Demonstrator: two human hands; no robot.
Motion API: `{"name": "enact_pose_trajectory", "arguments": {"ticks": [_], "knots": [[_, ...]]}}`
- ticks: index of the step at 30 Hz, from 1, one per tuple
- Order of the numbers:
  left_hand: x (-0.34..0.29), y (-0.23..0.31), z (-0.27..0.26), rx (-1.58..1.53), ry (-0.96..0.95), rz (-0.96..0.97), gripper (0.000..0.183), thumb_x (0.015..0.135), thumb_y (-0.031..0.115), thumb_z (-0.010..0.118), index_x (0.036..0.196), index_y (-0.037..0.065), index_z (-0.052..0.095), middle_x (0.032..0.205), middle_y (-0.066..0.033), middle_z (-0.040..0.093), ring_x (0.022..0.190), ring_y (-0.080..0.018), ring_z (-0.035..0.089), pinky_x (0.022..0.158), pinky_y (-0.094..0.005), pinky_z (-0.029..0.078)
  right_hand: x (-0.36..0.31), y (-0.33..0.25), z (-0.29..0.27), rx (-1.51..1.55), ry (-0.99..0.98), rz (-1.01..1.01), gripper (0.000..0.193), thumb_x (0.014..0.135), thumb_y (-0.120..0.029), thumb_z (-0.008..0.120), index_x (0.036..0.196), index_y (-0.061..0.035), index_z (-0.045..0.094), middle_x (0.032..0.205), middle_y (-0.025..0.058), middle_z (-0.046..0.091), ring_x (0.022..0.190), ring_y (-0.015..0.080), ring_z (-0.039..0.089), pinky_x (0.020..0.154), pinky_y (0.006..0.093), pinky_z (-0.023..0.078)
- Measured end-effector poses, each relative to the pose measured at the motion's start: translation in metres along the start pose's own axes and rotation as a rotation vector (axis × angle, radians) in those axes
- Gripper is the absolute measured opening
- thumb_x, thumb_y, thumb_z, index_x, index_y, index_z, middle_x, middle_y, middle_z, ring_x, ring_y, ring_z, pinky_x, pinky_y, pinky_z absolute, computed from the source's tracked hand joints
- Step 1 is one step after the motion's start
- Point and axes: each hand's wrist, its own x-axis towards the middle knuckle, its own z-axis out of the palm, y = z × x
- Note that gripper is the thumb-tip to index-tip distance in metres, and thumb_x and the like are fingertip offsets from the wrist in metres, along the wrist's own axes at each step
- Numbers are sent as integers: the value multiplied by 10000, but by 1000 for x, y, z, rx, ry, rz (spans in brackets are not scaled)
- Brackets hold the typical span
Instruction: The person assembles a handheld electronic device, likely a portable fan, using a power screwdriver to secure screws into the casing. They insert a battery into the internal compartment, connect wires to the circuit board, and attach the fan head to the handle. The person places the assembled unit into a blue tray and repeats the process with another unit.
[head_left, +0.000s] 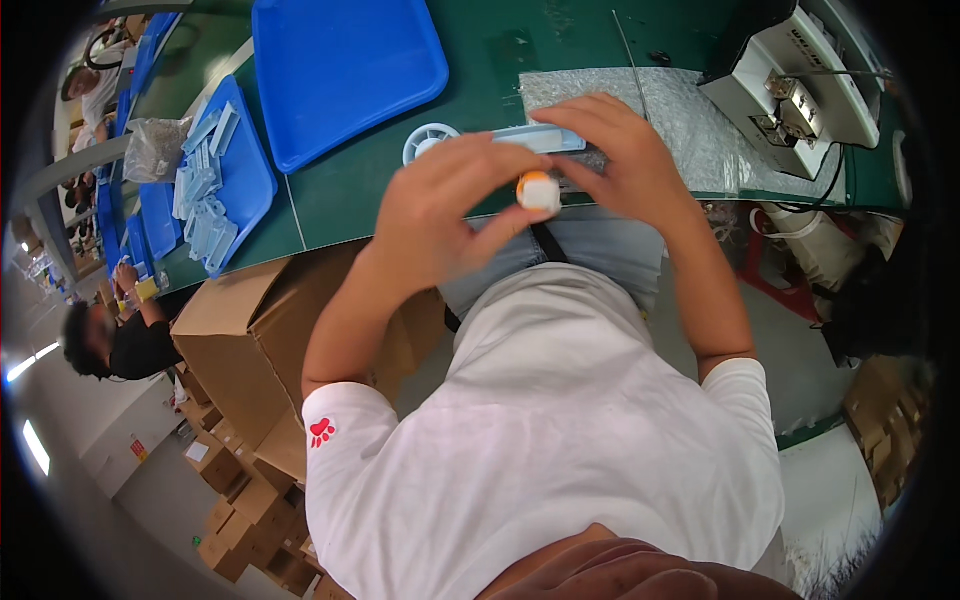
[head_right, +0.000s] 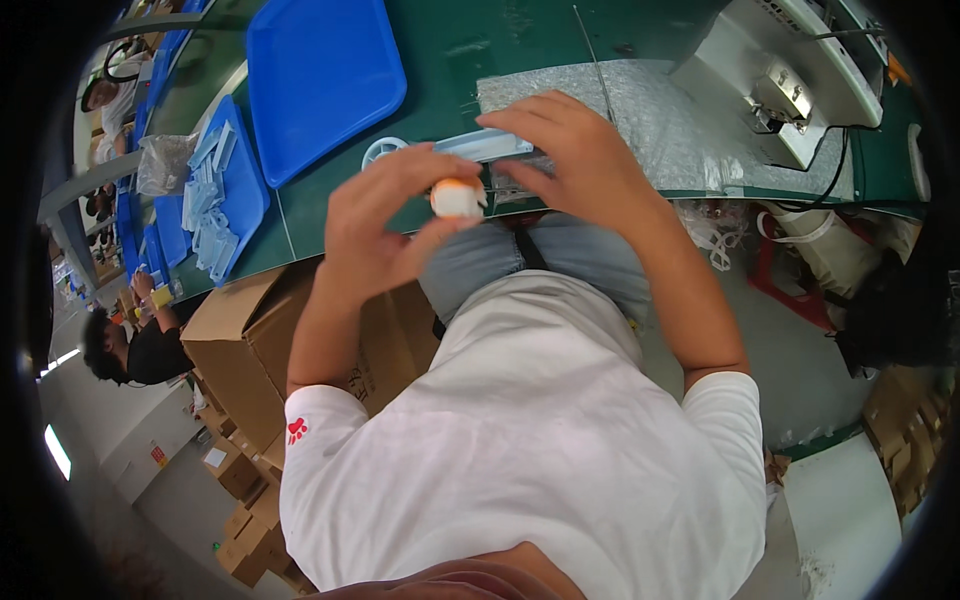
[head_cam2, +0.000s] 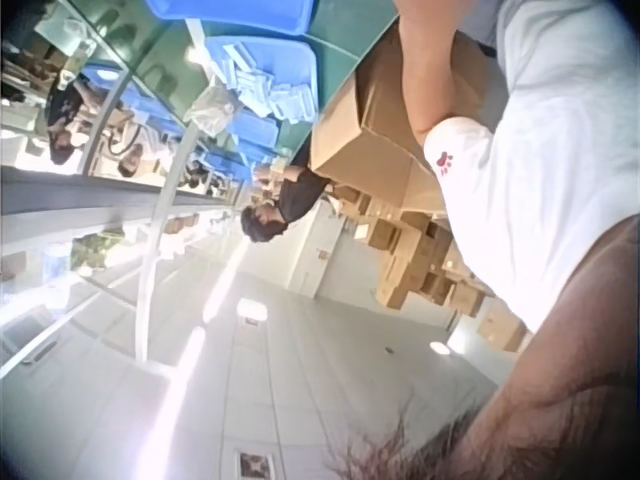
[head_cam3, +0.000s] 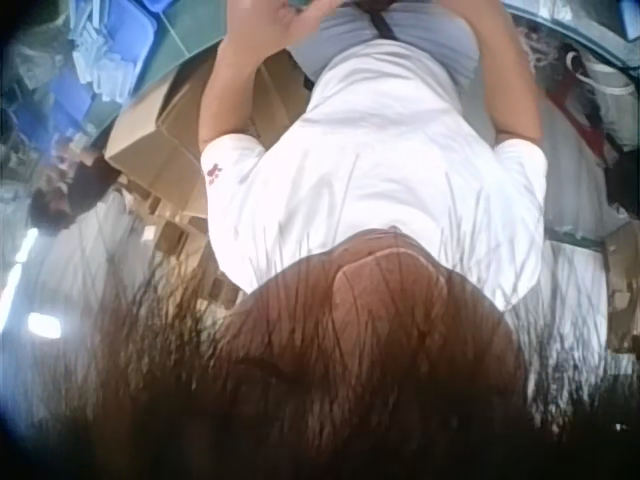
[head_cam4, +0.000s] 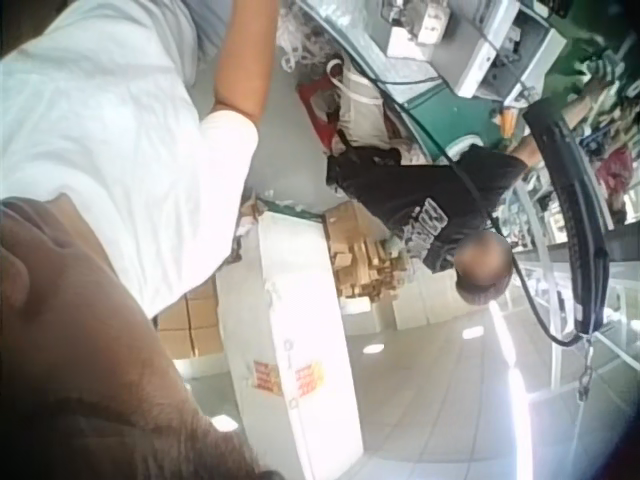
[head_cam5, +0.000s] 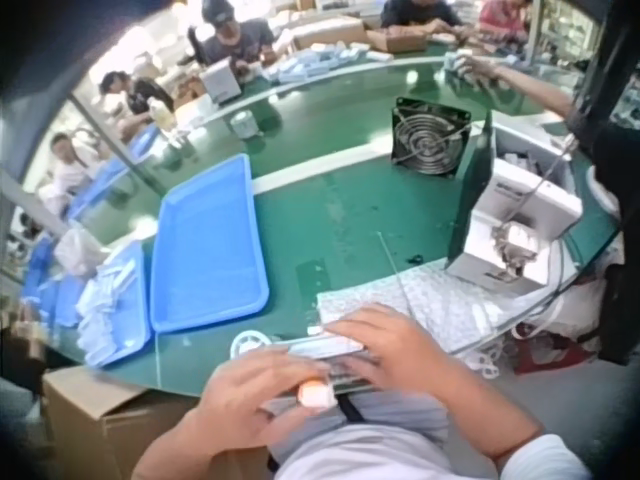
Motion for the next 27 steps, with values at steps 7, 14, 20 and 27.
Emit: {"name": "enact_pose_trajectory", "arguments": {"ticks": [7,14,20,27], "knots": [[-48,-8,14,-495,325,-8,467,987,65,625,1414,-16,455,1156,-208,702,1062,-304,708,1079,-492,495,25,-27,-29,335,57,39,411,818,-56,826,1212,-82,711,1153,65,734,987,219,730,842,346,601],[-39,-25,28,-1082,470,-175,458,1081,158,435,1507,17,346,1210,-192,583,1150,-309,616,1044,-511,499,74,-40,-67,319,-158,-175,467,826,60,773,1274,-28,676,1214,87,718,1115,198,704,973,338,580],[-21,-52,56,-1166,525,-261,404,1098,152,441,1477,21,390,1028,-99,565,981,-197,586,1017,-453,517,66,-14,-72,475,-209,-93,499,847,87,740,1327,-11,647,1265,127,695,1204,225,669,1041,350,538],[-21,-67,56,-1077,515,-424,322,1073,86,514,1384,3,508,1041,-87,616,1033,-195,631,1003,-396,526,65,-4,-78,491,-219,-114,469,831,84,752,1285,-2,671,1251,131,698,1187,230,671,1046,358,532]]}}
